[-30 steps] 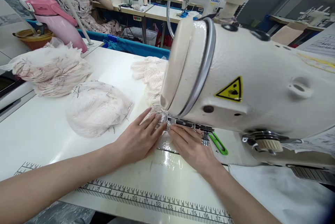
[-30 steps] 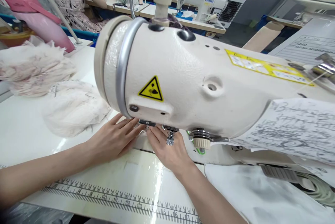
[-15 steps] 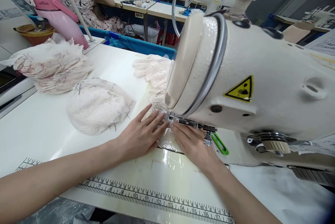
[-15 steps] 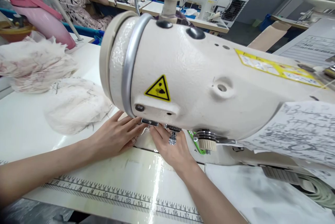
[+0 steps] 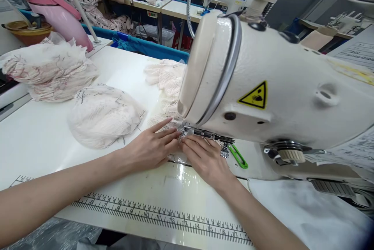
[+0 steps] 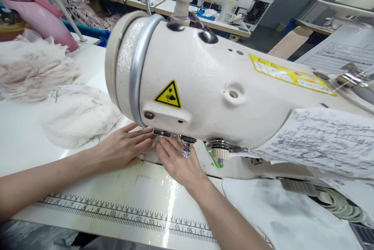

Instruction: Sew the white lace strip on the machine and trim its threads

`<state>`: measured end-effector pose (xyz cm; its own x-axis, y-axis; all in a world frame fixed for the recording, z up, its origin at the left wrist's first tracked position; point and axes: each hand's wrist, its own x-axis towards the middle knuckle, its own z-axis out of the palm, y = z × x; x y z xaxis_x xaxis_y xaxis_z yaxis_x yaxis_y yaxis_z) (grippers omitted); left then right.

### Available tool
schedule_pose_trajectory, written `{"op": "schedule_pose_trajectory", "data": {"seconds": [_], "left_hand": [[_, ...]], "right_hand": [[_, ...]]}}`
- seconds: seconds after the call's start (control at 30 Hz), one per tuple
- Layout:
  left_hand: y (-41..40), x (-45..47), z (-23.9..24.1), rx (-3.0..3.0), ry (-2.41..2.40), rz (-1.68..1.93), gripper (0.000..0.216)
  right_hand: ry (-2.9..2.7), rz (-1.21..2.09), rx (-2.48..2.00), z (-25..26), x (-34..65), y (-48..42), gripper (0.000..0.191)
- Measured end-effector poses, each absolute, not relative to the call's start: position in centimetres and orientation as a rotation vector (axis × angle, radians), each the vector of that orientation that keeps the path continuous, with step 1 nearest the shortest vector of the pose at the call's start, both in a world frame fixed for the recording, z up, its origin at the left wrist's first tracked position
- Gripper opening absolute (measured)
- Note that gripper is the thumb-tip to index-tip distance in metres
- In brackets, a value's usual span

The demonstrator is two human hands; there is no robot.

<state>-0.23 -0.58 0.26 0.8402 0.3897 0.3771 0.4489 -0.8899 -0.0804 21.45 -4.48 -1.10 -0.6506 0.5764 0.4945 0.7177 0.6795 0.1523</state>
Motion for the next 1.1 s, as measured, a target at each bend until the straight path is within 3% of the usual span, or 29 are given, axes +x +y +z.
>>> {"op": "schedule_pose_trajectory", "data": {"seconds": [0.6, 0.83, 1.1], "left_hand": [[-0.1, -1.0, 0.5, -2.88, -0.578, -0.671, 0.022], [-0.3, -0.9, 0.4, -2.887, -0.583, -0.684, 0.021], [0.1, -1.1, 0.0, -3.028, -0.601, -0.415, 0.05]], "right_hand": [[-2.427, -0.226, -0.838, -0.4, 19.9, -4.4, 0.007], [-2.401, -0.222, -0.743, -0.4, 20.0, -4.5, 0.015], [-2.361, -0.226, -0.72, -0.4, 20.0, -4.6, 0.018]]}}
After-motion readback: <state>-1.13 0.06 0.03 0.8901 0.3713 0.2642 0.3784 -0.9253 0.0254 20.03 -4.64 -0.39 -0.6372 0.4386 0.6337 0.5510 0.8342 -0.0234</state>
